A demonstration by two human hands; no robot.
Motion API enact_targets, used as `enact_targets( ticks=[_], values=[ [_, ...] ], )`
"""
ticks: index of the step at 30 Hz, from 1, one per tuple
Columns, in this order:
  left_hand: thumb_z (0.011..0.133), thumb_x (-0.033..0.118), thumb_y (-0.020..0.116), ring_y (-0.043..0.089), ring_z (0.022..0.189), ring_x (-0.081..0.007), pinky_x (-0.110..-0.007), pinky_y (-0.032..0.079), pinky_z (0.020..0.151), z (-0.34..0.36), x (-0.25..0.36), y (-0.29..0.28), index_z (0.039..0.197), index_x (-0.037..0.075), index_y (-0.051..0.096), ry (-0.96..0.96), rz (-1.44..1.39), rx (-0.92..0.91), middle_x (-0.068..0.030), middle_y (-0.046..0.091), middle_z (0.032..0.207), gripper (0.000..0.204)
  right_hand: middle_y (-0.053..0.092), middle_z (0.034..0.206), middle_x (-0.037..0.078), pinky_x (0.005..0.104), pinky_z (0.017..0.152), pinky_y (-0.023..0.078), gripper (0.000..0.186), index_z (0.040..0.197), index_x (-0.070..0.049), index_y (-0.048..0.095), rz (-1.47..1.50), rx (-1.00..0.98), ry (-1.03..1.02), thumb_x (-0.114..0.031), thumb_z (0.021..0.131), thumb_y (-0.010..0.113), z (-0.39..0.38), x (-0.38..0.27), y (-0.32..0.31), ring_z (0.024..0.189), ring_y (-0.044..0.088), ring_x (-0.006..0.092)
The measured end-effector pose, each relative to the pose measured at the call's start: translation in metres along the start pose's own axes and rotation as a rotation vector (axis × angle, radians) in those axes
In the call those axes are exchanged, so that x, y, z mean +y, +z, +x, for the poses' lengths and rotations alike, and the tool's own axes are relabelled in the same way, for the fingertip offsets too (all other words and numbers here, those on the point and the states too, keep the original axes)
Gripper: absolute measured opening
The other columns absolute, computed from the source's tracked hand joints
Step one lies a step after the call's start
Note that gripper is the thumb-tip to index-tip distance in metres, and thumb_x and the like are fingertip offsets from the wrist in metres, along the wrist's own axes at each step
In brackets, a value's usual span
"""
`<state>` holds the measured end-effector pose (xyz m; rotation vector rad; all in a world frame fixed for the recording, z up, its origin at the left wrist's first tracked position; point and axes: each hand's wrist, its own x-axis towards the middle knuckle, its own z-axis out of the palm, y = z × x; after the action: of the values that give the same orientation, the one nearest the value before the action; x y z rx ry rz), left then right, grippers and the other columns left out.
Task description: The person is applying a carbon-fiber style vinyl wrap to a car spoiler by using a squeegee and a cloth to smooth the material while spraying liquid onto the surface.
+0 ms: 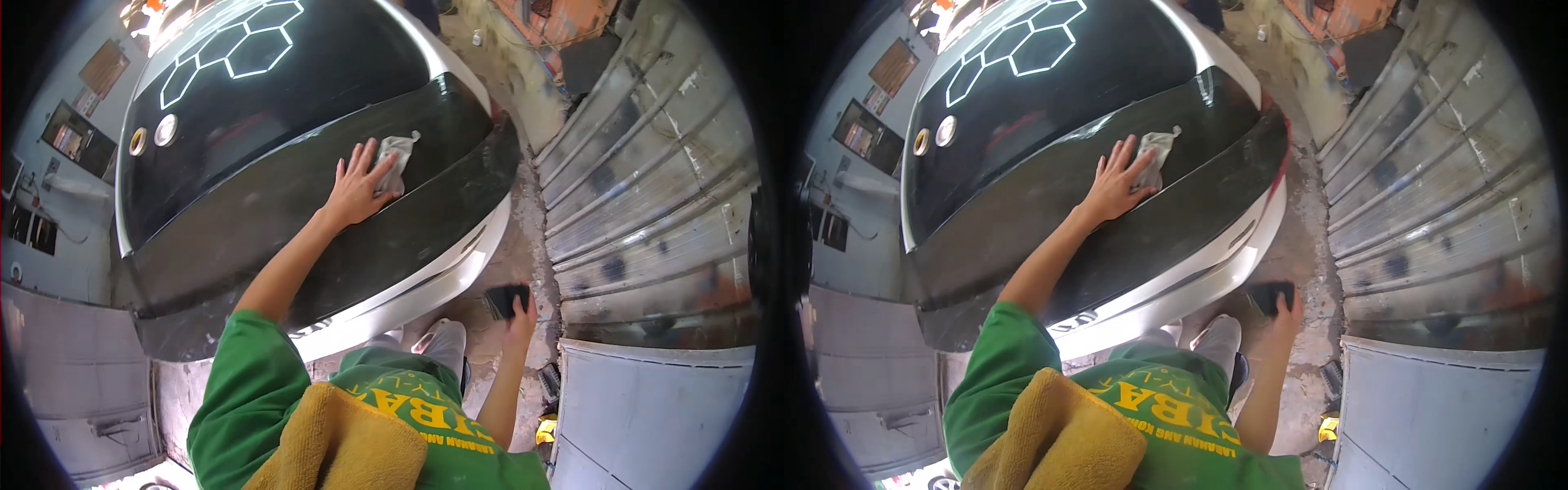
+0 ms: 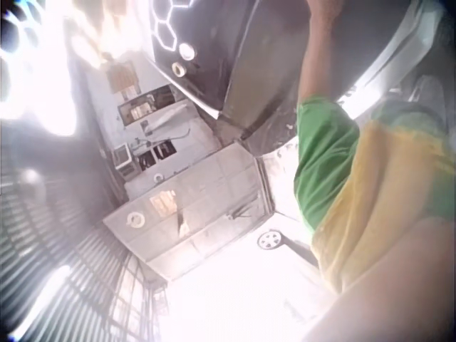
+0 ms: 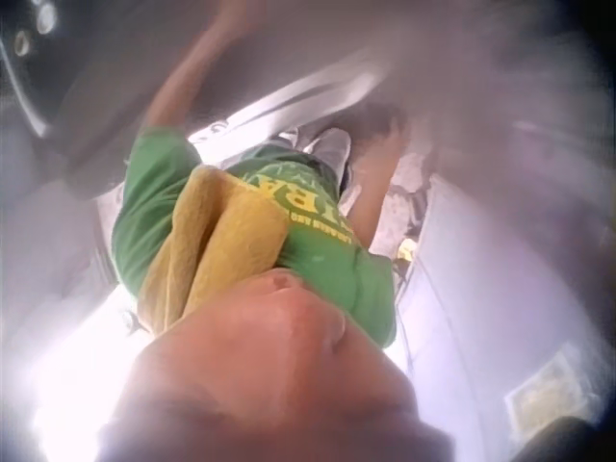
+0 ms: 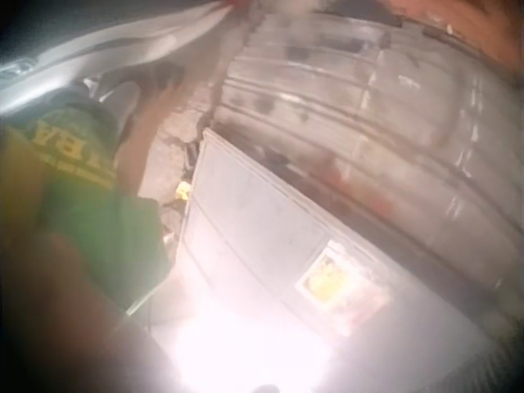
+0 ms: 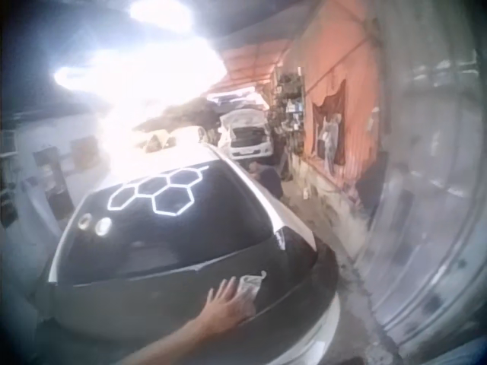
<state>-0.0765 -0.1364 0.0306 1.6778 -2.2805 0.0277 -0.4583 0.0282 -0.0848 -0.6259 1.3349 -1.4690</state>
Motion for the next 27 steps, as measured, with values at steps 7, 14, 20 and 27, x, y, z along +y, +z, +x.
enact_targets(
  ticks=[7, 14, 20, 27],
  values=[
    [0.1, 0.024, 0.051, 0.028, 0.146, -0.0378, -0.057, 0.025, 0.117, 0.161, 0.028, 0.076, 0.145, 0.017, 0.047, 0.279, -0.217, 0.025, -0.0111, 0.03, 0.16, 0.046, 0.065, 0.111, 0.005, 0.0296, 0.061, 0.048, 0.049, 0.14, -0.016, 0.055, 0.056, 0.736, 0.202, -0.004, 0.092, 0.058, 0.021, 0.049, -0.188, 0.084, 0.062, 0.0136],
    [0.097, 0.026, 0.052, 0.039, 0.14, -0.0365, -0.064, 0.025, 0.113, 0.291, 0.062, 0.096, 0.126, 0.016, 0.063, 0.074, 0.062, 0.04, -0.0045, 0.055, 0.141, 0.033, 0.066, 0.102, 0.008, 0.0281, 0.048, 0.044, 0.058, 0.136, -0.013, 0.057, -0.257, 0.529, 0.106, 0.008, 0.083, 0.066, 0.12, 0.153, -0.288, 0.069, 0.059, 0.0143],
    [0.101, 0.03, 0.048, 0.026, 0.148, -0.0335, -0.055, 0.018, 0.118, 0.179, 0.054, 0.061, 0.146, 0.015, 0.048, 0.018, 0.014, 0.016, -0.0091, 0.039, 0.156, 0.047, 0.068, 0.101, 0.014, 0.0337, 0.077, 0.055, 0.055, 0.123, 0.002, 0.056, -0.349, 0.46, 0.367, 0.003, 0.073, 0.08, 0.211, 0.138, -0.248, 0.086, 0.065, 0.0238],
    [0.101, 0.037, 0.044, 0.01, 0.152, -0.034, -0.053, 0.009, 0.121, 0.087, 0.004, 0.018, 0.156, 0.018, 0.029, -0.646, 0.286, -0.139, -0.0099, 0.027, 0.162, 0.06, 0.062, 0.084, 0.001, 0.0241, 0.036, 0.033, 0.039, 0.111, -0.009, 0.061, -0.075, 0.33, 0.38, 0.0, 0.077, 0.076, 0.249, 0.18, -0.23, 0.051, 0.049, 0.0087]
  ],
)
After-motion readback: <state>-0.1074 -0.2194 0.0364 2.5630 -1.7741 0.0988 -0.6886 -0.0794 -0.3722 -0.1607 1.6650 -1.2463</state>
